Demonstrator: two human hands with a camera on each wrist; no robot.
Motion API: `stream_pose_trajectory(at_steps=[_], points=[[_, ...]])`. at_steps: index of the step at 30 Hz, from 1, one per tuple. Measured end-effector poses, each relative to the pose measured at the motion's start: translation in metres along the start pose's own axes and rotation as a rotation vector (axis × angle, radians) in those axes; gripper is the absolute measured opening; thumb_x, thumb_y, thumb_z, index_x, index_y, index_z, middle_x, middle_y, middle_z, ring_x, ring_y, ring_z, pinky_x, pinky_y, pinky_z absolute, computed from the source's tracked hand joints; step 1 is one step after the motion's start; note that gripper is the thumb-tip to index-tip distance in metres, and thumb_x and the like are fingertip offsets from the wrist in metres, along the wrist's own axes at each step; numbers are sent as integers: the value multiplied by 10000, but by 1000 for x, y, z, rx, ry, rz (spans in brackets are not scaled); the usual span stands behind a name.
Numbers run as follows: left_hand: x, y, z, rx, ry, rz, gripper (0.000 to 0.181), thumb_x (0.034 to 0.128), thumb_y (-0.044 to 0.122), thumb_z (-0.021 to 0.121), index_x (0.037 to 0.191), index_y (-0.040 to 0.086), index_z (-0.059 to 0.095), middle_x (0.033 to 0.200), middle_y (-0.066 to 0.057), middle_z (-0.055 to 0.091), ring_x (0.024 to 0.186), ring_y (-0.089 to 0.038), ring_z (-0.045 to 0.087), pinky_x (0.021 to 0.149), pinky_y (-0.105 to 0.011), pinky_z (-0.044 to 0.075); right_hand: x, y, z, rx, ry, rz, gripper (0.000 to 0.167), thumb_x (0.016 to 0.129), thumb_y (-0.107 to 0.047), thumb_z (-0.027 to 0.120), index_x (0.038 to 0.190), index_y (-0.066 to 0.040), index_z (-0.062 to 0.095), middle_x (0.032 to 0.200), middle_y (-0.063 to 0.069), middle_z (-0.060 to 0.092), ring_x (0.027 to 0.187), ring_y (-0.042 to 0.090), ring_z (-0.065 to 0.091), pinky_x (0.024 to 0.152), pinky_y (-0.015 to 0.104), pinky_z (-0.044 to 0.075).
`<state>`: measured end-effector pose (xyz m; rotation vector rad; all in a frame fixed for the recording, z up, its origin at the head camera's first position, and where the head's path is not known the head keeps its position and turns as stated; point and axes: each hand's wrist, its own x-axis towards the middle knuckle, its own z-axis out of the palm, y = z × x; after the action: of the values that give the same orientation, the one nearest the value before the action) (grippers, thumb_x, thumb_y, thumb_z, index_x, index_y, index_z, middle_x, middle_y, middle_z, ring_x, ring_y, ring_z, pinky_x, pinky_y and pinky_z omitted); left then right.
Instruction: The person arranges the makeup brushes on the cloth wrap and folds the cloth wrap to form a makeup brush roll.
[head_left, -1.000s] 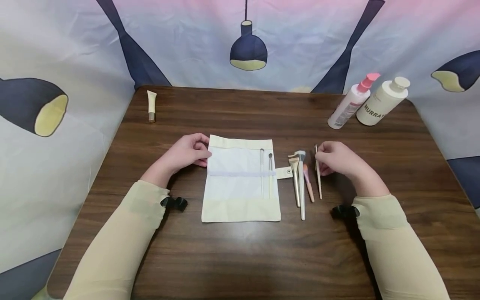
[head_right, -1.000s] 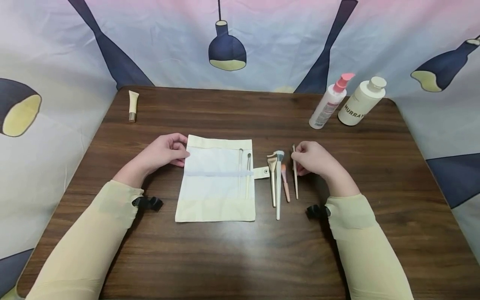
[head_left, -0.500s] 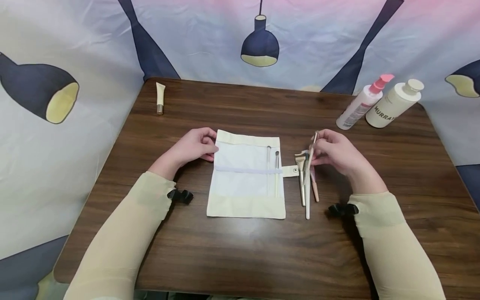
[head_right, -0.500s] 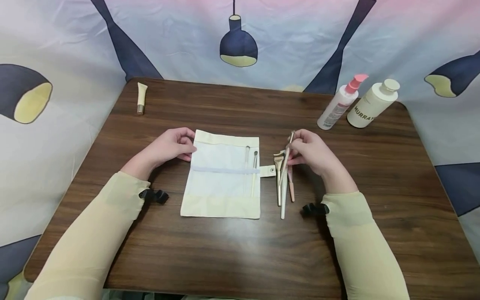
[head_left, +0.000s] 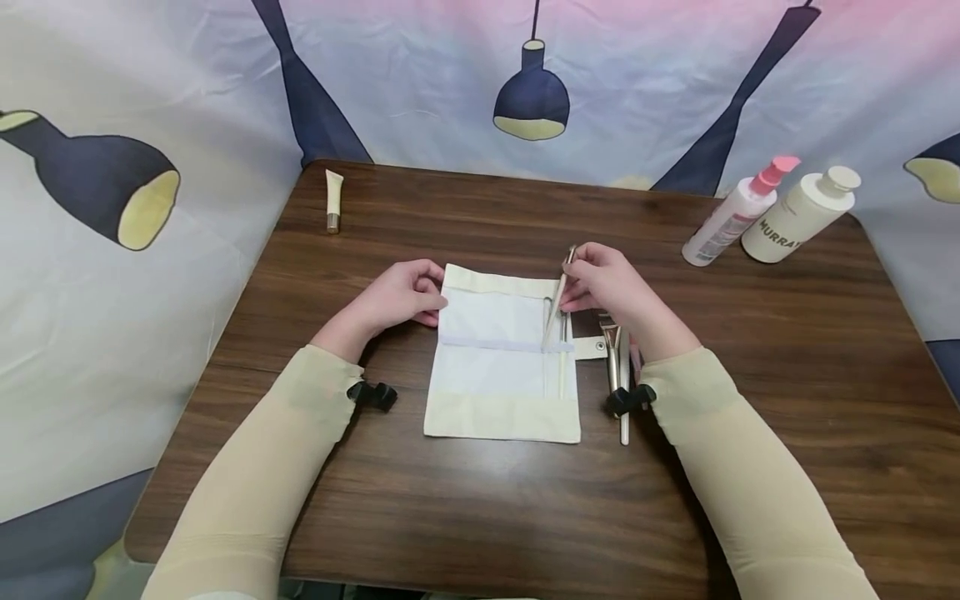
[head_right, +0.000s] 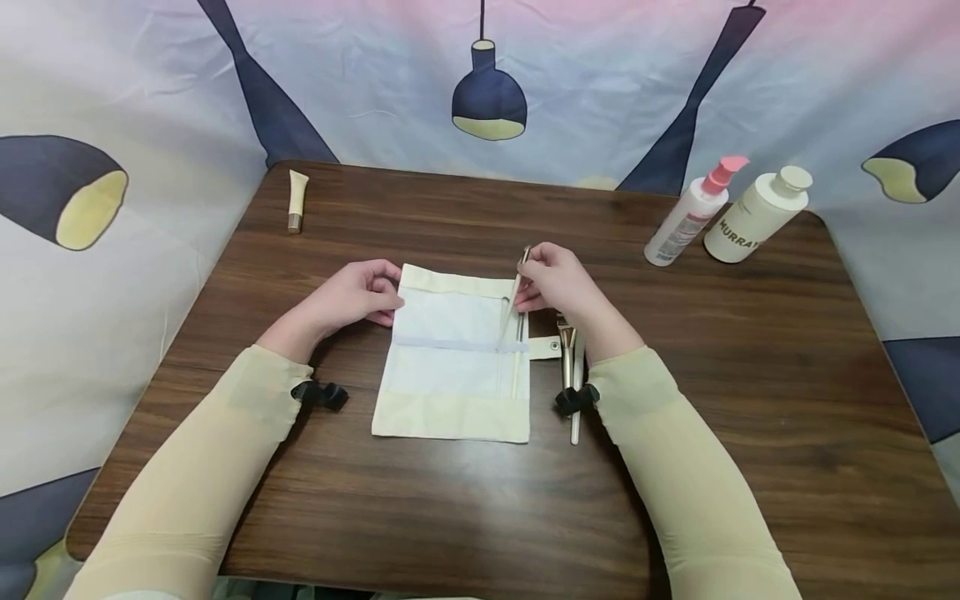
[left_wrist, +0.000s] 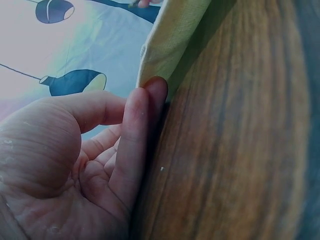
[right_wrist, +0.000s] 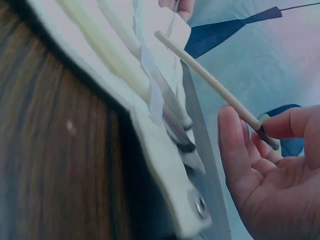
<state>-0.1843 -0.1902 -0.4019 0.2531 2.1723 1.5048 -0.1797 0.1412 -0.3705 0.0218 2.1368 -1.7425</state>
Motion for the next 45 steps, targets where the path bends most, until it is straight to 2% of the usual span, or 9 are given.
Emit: stream_pose_trajectory(at_steps=[5,10,16,21,28,34,39,45], points=[[1,1,2,1,13,-4,345,973,25,670,1287,-12,534,917,-161,686,721,-198,702,702,-334,657,9,0,7,11,50,-1,137,1055,-117,518,1121,1,494,900,159,641,687,185,708,688,333,656],[1,-1,5,5,3,-26,360,972,34,677,1298,-13,531,923,-157,688,728,-198,702,719,-332,657,12,2,13,-41,45,51,157,1046,-113,539,1132,18,528,900,171,672,673,197,717,671,329,654],[1,-2,5,2,16,-16,344,970,28,676,1283,-5,538,926,-169,685,731,-214,708,711,-343,659,16,5,18,-114,-14,91,181,1025,-109,577,1126,38,549,878,166,685,668,199,715,650,320,647],[1,-3,5,-1,-1,-29,355,974,35,676,1295,-15,534,920,-155,689,733,-200,705,717,-333,657,16,10,21,-207,-79,131,167,1029,-123,602,1078,35,580,823,143,702,612,188,674,593,294,621],[3,-3,5,-17,7,-21,351,975,26,671,1294,-14,532,927,-165,686,738,-208,711,715,-339,658,3,7,30,-356,-104,78,147,990,-150,608,1000,-3,607,838,105,727,524,171,601,518,278,548],[2,-1,5,-18,10,-26,351,974,21,672,1296,-12,534,922,-166,691,741,-216,714,717,-342,658,-11,7,37,-471,-103,55,140,963,-175,613,930,-41,637,749,52,702,477,158,538,472,265,451],[4,-1,5,-16,13,-29,353,976,23,672,1300,-6,536,923,-162,695,744,-214,718,713,-338,657,-19,9,38,-559,-61,28,158,949,-220,643,909,-67,630,697,24,607,546,152,484,522,270,399],[2,-3,3,-21,19,-30,352,974,22,672,1298,-10,537,920,-166,696,750,-217,726,714,-341,657,-21,10,40,-596,-43,9,170,940,-230,665,904,-66,639,627,3,559,582,165,496,571,289,391]])
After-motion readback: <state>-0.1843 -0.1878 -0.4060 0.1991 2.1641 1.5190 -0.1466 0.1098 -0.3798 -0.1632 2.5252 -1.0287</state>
